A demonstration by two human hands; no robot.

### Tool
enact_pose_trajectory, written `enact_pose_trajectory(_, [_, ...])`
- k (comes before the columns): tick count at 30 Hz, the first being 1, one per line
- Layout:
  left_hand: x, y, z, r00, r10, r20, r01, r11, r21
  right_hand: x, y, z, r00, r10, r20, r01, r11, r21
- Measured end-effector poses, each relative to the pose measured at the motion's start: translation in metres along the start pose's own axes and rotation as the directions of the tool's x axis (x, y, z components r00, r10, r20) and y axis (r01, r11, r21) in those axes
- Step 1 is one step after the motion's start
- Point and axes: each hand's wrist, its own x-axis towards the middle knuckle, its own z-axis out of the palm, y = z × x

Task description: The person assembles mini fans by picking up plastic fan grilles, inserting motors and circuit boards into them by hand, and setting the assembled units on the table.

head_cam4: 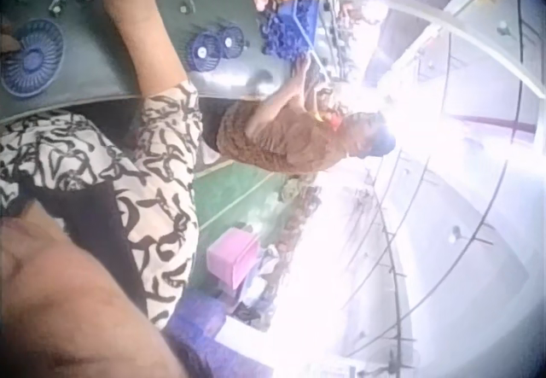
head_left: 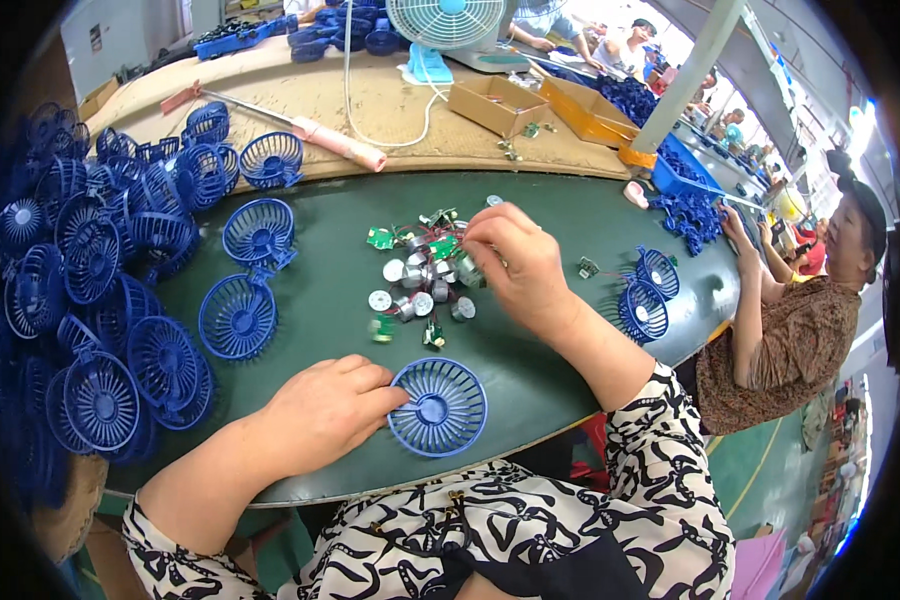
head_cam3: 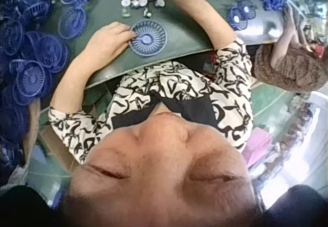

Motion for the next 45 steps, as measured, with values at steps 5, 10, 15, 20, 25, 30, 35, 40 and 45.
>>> enact_pose_trajectory(5, [0.002, 0.001, -0.002, 1.0, -0.008, 0.008, 0.008, 1.0, -0.008, 0.0, 0.012, -0.011, 0.961, 0.241, 0.139, -0.239, 0.971, -0.03])
enact_pose_trajectory(10, [0.002, 0.001, -0.002, 1.0, -0.011, 0.008, 0.011, 1.0, -0.002, -0.001, 0.028, -0.014, 0.954, 0.167, 0.248, -0.134, 0.98, -0.146])
enact_pose_trajectory(15, [0.001, 0.001, -0.002, 1.0, 0.001, 0.007, -0.001, 1.0, 0.002, 0.006, 0.022, -0.03, 0.96, 0.034, 0.279, 0.062, 0.943, -0.327])
enact_pose_trajectory(20, [0.001, 0.001, -0.003, 1.0, 0.001, 0.016, -0.001, 1.0, 0.008, 0.016, 0.007, -0.049, 1.0, -0.024, 0.0, 0.023, 0.97, -0.242])
enact_pose_trajectory(25, [0.003, -0.001, 0.0, 1.0, -0.014, -0.018, 0.014, 1.0, 0.027, 0.015, 0.009, -0.058, 0.996, 0.069, -0.063, -0.077, 0.986, -0.147])
enact_pose_trajectory(30, [0.009, -0.008, 0.006, 0.972, -0.153, -0.176, 0.167, 0.983, 0.071, 0.009, -0.001, -0.065, 0.971, 0.122, 0.204, -0.083, 0.978, -0.191])
enact_pose_trajectory(35, [0.003, -0.014, 0.008, 0.937, -0.23, -0.261, 0.262, 0.961, 0.093, -0.015, -0.029, -0.085, 0.933, 0.196, 0.302, -0.115, 0.957, -0.266])
enact_pose_trajectory(40, [0.002, -0.008, 0.011, 0.901, -0.307, -0.305, 0.334, 0.942, 0.039, -0.048, -0.047, -0.096, 0.903, 0.314, 0.293, -0.269, 0.946, -0.182])
enact_pose_trajectory(45, [0.007, 0.003, 0.0, 0.978, 0.055, -0.202, -0.055, 0.998, 0.007, -0.066, -0.041, -0.071, 0.905, 0.323, 0.277, -0.254, 0.932, -0.259])
